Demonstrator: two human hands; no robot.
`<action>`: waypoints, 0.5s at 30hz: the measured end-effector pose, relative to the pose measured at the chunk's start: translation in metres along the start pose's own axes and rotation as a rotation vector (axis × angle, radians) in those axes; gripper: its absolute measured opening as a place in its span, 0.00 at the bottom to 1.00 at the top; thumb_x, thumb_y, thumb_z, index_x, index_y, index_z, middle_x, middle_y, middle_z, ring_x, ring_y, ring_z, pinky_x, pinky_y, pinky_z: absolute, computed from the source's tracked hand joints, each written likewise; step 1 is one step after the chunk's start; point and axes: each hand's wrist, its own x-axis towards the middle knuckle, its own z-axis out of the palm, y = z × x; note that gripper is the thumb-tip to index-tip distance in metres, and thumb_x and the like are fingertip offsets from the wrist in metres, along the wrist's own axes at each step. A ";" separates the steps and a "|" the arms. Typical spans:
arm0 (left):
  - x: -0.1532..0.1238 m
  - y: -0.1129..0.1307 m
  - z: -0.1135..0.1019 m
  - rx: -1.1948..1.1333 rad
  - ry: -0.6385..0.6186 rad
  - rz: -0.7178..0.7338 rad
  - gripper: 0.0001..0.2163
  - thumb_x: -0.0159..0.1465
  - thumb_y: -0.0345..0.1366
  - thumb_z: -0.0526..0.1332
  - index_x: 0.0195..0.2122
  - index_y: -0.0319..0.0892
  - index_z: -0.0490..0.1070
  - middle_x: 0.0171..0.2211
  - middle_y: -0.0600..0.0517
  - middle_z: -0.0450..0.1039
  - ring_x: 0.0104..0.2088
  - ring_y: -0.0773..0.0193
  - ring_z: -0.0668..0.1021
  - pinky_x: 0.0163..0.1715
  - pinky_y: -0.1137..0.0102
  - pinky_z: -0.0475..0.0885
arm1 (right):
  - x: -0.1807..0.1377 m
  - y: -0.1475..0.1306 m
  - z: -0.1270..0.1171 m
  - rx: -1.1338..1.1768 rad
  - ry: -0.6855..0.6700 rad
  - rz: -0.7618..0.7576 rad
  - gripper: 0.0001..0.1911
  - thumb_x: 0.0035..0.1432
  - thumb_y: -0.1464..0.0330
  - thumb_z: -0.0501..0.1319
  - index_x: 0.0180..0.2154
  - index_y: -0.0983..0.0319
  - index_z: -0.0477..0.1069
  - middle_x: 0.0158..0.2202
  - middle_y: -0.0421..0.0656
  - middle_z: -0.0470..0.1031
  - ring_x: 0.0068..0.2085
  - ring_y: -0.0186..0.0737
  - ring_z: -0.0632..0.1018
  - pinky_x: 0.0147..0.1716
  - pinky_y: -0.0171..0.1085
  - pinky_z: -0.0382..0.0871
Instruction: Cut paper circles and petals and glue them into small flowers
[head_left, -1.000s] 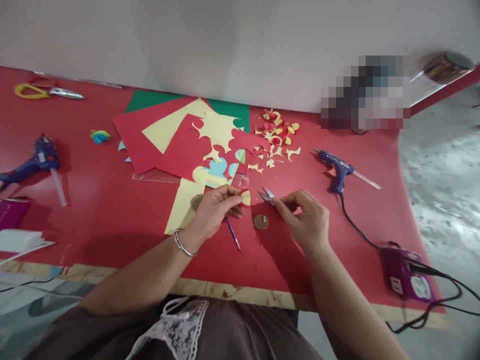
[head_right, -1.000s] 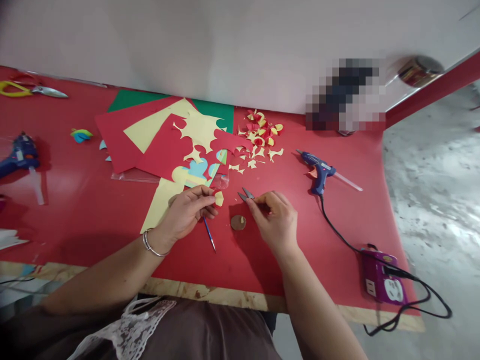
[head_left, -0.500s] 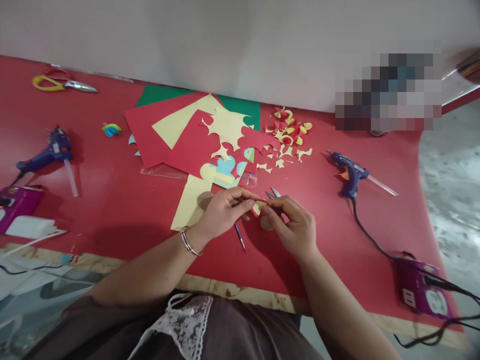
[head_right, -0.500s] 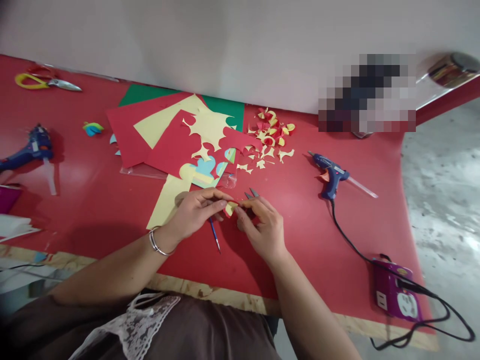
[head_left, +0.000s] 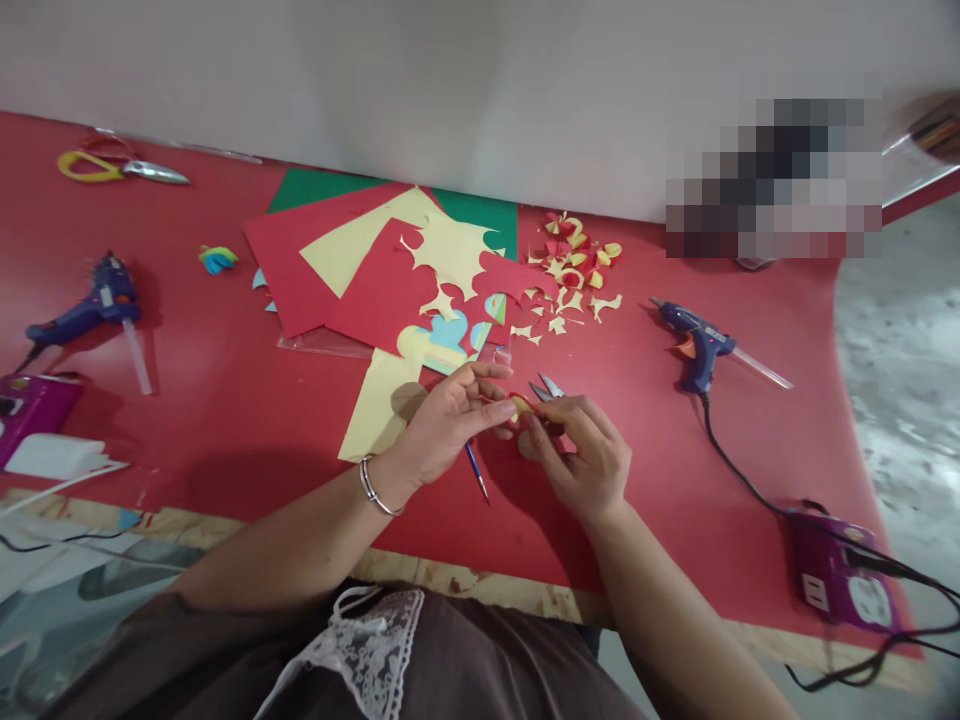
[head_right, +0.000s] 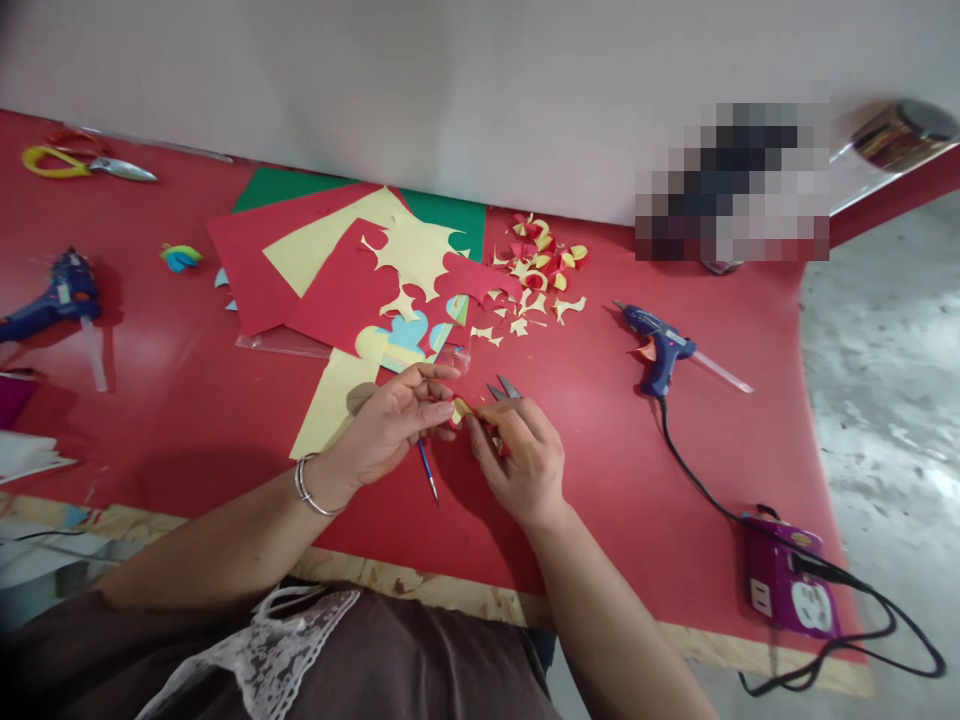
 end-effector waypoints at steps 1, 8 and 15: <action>0.000 0.000 0.000 0.002 0.000 0.000 0.23 0.60 0.41 0.79 0.52 0.43 0.73 0.38 0.54 0.72 0.38 0.66 0.79 0.37 0.72 0.82 | 0.000 0.001 0.000 -0.019 0.002 -0.033 0.06 0.69 0.73 0.66 0.44 0.57 0.78 0.36 0.44 0.83 0.35 0.42 0.83 0.32 0.42 0.81; 0.002 -0.007 -0.001 0.127 0.095 0.051 0.19 0.55 0.43 0.81 0.38 0.42 0.76 0.34 0.53 0.76 0.36 0.66 0.79 0.35 0.71 0.80 | 0.001 0.000 0.000 -0.159 -0.017 -0.214 0.11 0.67 0.76 0.66 0.46 0.55 0.77 0.36 0.43 0.83 0.33 0.42 0.82 0.34 0.42 0.80; 0.002 -0.010 -0.005 0.323 0.144 0.149 0.13 0.59 0.41 0.78 0.38 0.43 0.77 0.32 0.53 0.79 0.33 0.65 0.80 0.37 0.69 0.79 | -0.002 -0.001 0.004 -0.218 -0.027 -0.211 0.12 0.68 0.75 0.66 0.50 0.56 0.77 0.37 0.44 0.83 0.34 0.44 0.83 0.36 0.43 0.79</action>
